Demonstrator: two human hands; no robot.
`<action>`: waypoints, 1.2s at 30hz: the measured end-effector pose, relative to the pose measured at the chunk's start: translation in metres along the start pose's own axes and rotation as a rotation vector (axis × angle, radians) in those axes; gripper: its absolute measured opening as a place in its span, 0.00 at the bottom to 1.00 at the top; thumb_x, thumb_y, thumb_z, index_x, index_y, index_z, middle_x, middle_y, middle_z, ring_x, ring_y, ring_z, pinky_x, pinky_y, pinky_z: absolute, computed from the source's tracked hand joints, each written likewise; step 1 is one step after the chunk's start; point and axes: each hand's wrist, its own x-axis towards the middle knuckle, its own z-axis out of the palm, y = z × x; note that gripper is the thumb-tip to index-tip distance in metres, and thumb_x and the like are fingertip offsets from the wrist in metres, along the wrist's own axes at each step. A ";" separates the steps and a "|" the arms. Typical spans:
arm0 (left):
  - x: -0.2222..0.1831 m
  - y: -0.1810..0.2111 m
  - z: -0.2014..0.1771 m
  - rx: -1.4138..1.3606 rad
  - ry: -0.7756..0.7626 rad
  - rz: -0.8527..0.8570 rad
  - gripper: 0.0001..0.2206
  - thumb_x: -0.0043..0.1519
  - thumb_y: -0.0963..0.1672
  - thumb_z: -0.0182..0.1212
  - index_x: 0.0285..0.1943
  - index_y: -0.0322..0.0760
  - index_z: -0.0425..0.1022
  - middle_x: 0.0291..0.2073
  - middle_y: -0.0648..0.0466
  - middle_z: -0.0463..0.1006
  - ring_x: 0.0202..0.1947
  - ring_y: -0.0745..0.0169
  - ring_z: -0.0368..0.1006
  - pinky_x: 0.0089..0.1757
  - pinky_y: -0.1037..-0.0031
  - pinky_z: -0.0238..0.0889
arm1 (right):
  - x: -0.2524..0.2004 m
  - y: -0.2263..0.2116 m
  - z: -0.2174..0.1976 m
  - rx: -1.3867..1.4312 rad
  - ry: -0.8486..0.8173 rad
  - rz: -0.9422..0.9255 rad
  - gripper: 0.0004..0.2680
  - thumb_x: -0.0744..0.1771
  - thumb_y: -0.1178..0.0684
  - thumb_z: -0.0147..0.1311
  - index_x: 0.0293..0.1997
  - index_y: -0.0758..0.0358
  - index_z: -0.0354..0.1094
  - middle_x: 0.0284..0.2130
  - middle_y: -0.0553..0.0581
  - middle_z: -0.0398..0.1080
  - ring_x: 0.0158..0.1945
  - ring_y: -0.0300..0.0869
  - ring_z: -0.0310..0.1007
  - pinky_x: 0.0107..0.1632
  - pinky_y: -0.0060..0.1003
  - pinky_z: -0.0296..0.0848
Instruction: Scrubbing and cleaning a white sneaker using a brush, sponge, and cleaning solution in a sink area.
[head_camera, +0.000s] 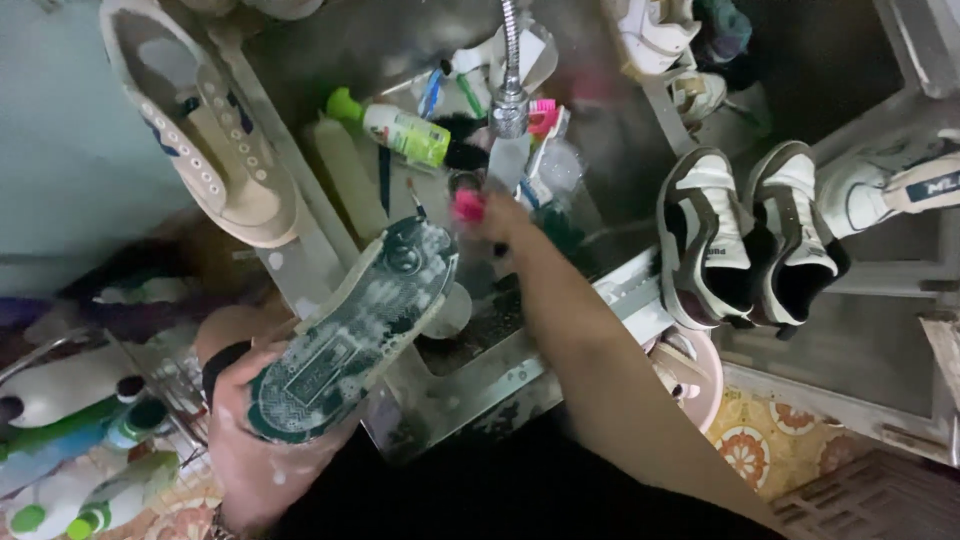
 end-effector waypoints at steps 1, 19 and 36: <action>0.006 -0.113 0.020 -0.580 -0.036 -0.581 0.21 0.61 0.48 0.78 0.60 0.36 0.83 0.46 0.54 0.89 0.54 0.69 0.89 0.61 0.85 0.75 | 0.018 0.018 0.004 -0.155 0.063 0.054 0.22 0.68 0.37 0.78 0.67 0.50 0.80 0.61 0.56 0.83 0.62 0.52 0.84 0.66 0.50 0.80; -0.073 0.103 0.014 -0.145 -0.313 0.392 0.45 0.51 0.52 0.94 0.80 0.45 0.78 0.80 0.49 0.85 0.80 0.52 0.82 0.75 0.67 0.69 | -0.352 0.026 0.014 0.507 0.696 -0.594 0.24 0.74 0.45 0.68 0.79 0.60 0.65 0.50 0.52 0.76 0.41 0.38 0.76 0.44 0.30 0.80; -0.087 0.102 0.063 -0.595 -0.486 0.328 0.45 0.51 0.41 0.93 0.79 0.23 0.72 0.79 0.18 0.78 0.80 0.05 0.71 0.72 0.21 0.69 | -0.329 0.024 0.043 0.326 0.952 -0.495 0.17 0.68 0.51 0.85 0.58 0.70 0.86 0.40 0.75 0.85 0.43 0.68 0.91 0.40 0.55 0.87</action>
